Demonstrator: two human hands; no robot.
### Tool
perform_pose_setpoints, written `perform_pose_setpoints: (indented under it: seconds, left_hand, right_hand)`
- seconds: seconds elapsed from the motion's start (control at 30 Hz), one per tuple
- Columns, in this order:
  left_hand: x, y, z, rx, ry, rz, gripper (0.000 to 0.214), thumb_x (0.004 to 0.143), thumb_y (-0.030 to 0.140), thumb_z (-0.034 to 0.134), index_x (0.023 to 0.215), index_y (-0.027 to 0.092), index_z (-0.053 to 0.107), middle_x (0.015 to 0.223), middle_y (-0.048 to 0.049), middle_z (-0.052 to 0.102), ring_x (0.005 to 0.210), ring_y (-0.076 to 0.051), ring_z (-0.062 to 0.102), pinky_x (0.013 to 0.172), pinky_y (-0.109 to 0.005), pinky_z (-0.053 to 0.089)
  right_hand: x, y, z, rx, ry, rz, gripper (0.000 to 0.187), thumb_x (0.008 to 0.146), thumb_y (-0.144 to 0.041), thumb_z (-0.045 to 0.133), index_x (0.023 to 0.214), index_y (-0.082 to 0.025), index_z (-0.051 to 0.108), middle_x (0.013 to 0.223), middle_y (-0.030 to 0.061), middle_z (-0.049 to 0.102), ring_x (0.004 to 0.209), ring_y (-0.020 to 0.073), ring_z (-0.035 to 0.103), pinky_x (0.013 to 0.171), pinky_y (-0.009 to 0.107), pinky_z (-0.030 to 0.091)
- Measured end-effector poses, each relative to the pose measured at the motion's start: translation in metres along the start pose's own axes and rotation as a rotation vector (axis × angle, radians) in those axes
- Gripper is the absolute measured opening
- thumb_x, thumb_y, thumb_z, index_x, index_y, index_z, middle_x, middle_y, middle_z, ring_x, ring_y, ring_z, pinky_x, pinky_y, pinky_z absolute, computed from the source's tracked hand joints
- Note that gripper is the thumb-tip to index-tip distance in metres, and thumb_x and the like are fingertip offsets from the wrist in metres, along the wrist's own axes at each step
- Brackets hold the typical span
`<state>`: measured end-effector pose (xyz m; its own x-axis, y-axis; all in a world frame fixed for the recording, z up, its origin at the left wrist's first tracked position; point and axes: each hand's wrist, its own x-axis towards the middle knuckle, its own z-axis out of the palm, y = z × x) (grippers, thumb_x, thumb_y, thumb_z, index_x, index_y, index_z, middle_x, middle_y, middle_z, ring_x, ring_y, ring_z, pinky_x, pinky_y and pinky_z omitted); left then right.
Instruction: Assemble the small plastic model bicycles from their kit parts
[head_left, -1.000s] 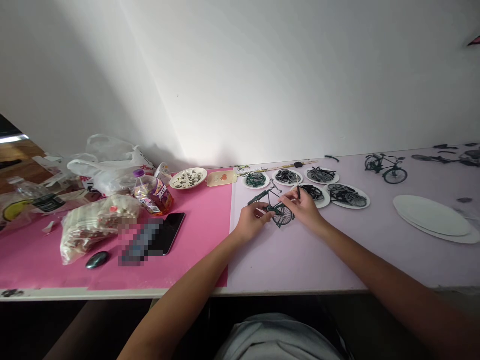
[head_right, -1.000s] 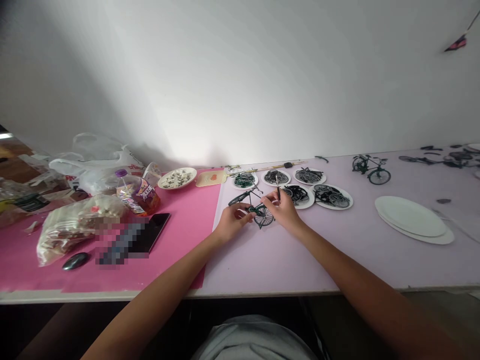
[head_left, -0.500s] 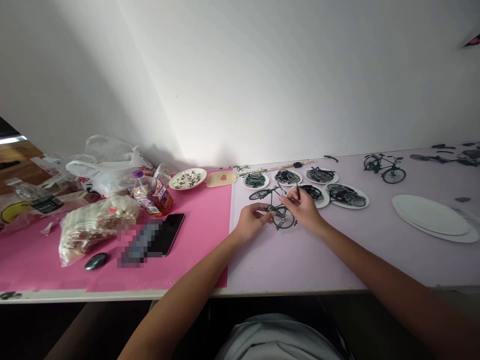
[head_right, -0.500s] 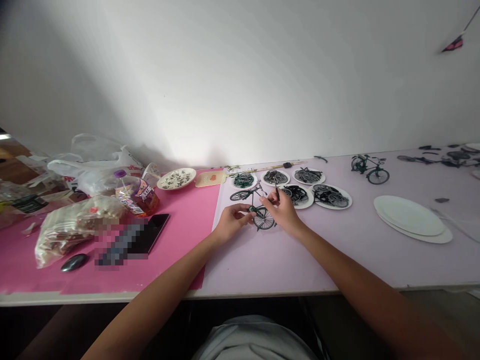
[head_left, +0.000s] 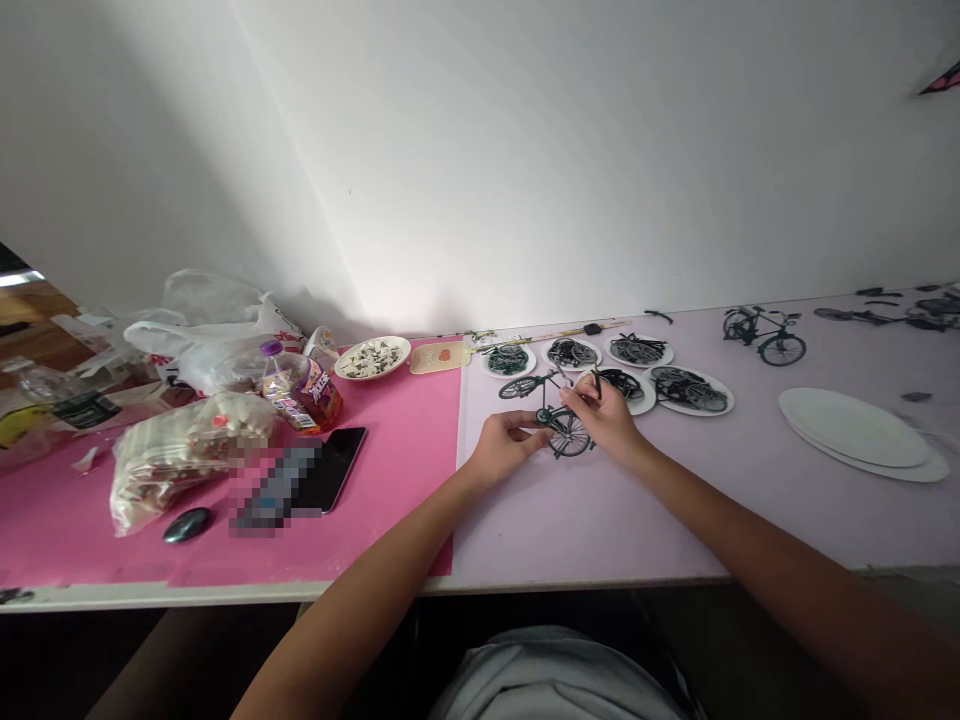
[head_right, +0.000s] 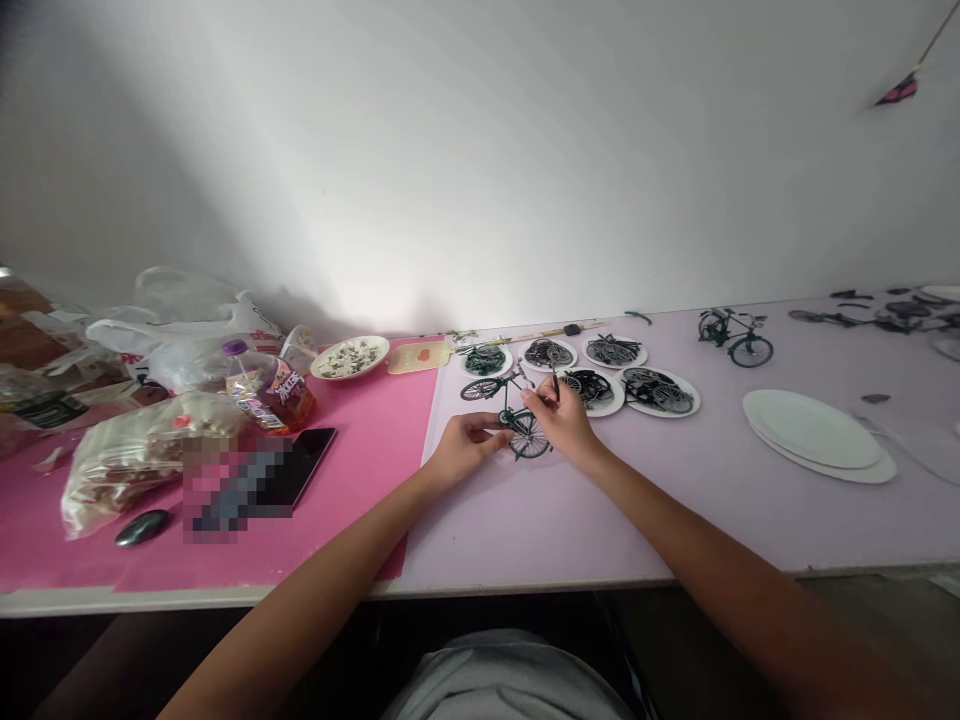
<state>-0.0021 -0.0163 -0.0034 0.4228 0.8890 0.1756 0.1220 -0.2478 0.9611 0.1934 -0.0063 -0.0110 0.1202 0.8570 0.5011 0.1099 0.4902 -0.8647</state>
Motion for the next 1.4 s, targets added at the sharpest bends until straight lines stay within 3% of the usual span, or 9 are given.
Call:
perform_pose_setpoints:
  seconds: [0.2, 0.4, 0.57, 0.63, 0.77, 0.87, 1.07, 1.3, 1.4]
  left_hand:
    - [0.001, -0.002, 0.0, -0.018, 0.019, -0.014, 0.043, 0.08, 0.045, 0.085, 0.105, 0.011, 0.077, 0.103, -0.0142, 0.079, 0.076, -0.018, 0.073, 0.063, -0.024, 0.053]
    - [0.006, -0.006, -0.003, -0.051, 0.057, -0.058, 0.058, 0.074, 0.04, 0.092, 0.121, 0.013, 0.071, 0.124, -0.019, 0.073, 0.093, -0.025, 0.075, 0.081, -0.034, 0.061]
    - [0.011, -0.009, -0.009, -0.094, 0.236, -0.05, 0.094, 0.075, 0.043, 0.091, 0.151, 0.018, 0.043, 0.133, -0.0208, 0.068, 0.101, -0.025, 0.075, 0.087, -0.037, 0.06]
    - [0.012, -0.009, -0.012, -0.067, 0.311, 0.0, 0.094, 0.078, 0.043, 0.089, 0.154, 0.02, 0.038, 0.131, -0.0184, 0.068, 0.104, -0.024, 0.074, 0.09, -0.036, 0.058]
    - [0.014, -0.007, -0.013, 0.051, 0.325, 0.035, 0.05, 0.087, 0.04, 0.08, 0.128, 0.016, 0.061, 0.113, -0.0128, 0.075, 0.096, -0.022, 0.074, 0.087, -0.033, 0.056]
    - [0.014, -0.006, -0.012, 0.065, 0.274, 0.019, 0.029, 0.091, 0.039, 0.074, 0.107, 0.015, 0.066, 0.107, -0.0115, 0.075, 0.084, -0.02, 0.075, 0.077, -0.03, 0.055]
    - [0.013, -0.007, -0.009, 0.048, 0.257, -0.02, 0.034, 0.091, 0.044, 0.073, 0.105, 0.016, 0.061, 0.095, -0.0076, 0.074, 0.065, -0.017, 0.072, 0.065, -0.028, 0.053]
    - [0.016, -0.01, -0.009, 0.053, 0.248, -0.033, 0.043, 0.086, 0.057, 0.075, 0.091, 0.017, 0.058, 0.083, -0.006, 0.073, 0.063, -0.018, 0.071, 0.063, -0.028, 0.05]
    - [0.017, -0.011, -0.01, 0.042, 0.255, -0.05, 0.047, 0.088, 0.063, 0.068, 0.082, 0.017, 0.058, 0.076, -0.0066, 0.072, 0.065, -0.019, 0.07, 0.063, -0.028, 0.049]
  right_hand:
    - [0.001, 0.001, -0.001, 0.031, 0.015, 0.027, 0.064, 0.081, -0.067, 0.075, 0.074, -0.026, 0.027, 0.071, -0.0046, 0.035, 0.07, 0.0162, 0.045, 0.075, 0.032, 0.047]
    - [0.004, 0.005, -0.004, 0.08, 0.047, 0.068, 0.066, 0.077, -0.067, 0.078, 0.075, -0.026, 0.028, 0.071, -0.0045, 0.041, 0.077, 0.0183, 0.056, 0.085, 0.035, 0.05]
    - [0.005, 0.004, -0.005, 0.084, 0.055, 0.091, 0.065, 0.077, -0.065, 0.08, 0.074, -0.026, 0.028, 0.071, -0.005, 0.041, 0.079, 0.0186, 0.058, 0.086, 0.036, 0.049]
    - [0.004, 0.004, -0.006, 0.057, 0.034, 0.105, 0.065, 0.077, -0.064, 0.081, 0.074, -0.026, 0.028, 0.072, -0.0052, 0.04, 0.079, 0.0187, 0.058, 0.086, 0.036, 0.048]
    - [0.003, 0.006, -0.006, 0.007, -0.009, 0.122, 0.064, 0.079, -0.065, 0.079, 0.074, -0.026, 0.028, 0.072, -0.0049, 0.043, 0.08, 0.0191, 0.058, 0.083, 0.035, 0.046]
    - [0.002, 0.006, -0.006, -0.027, -0.02, 0.123, 0.063, 0.079, -0.064, 0.078, 0.074, -0.025, 0.029, 0.073, -0.0048, 0.044, 0.078, 0.0183, 0.057, 0.079, 0.034, 0.044]
    - [0.002, 0.0, -0.006, -0.072, -0.06, 0.107, 0.061, 0.079, -0.062, 0.078, 0.074, -0.025, 0.03, 0.072, -0.0056, 0.04, 0.076, 0.0178, 0.058, 0.077, 0.033, 0.044]
    - [0.002, -0.001, -0.005, -0.062, -0.065, 0.12, 0.062, 0.077, -0.064, 0.078, 0.074, -0.026, 0.03, 0.071, -0.0057, 0.041, 0.079, 0.0199, 0.063, 0.079, 0.033, 0.048]
    - [0.002, -0.002, -0.005, -0.068, -0.068, 0.132, 0.062, 0.078, -0.066, 0.078, 0.075, -0.026, 0.03, 0.068, -0.0059, 0.043, 0.073, 0.0194, 0.062, 0.078, 0.034, 0.05]
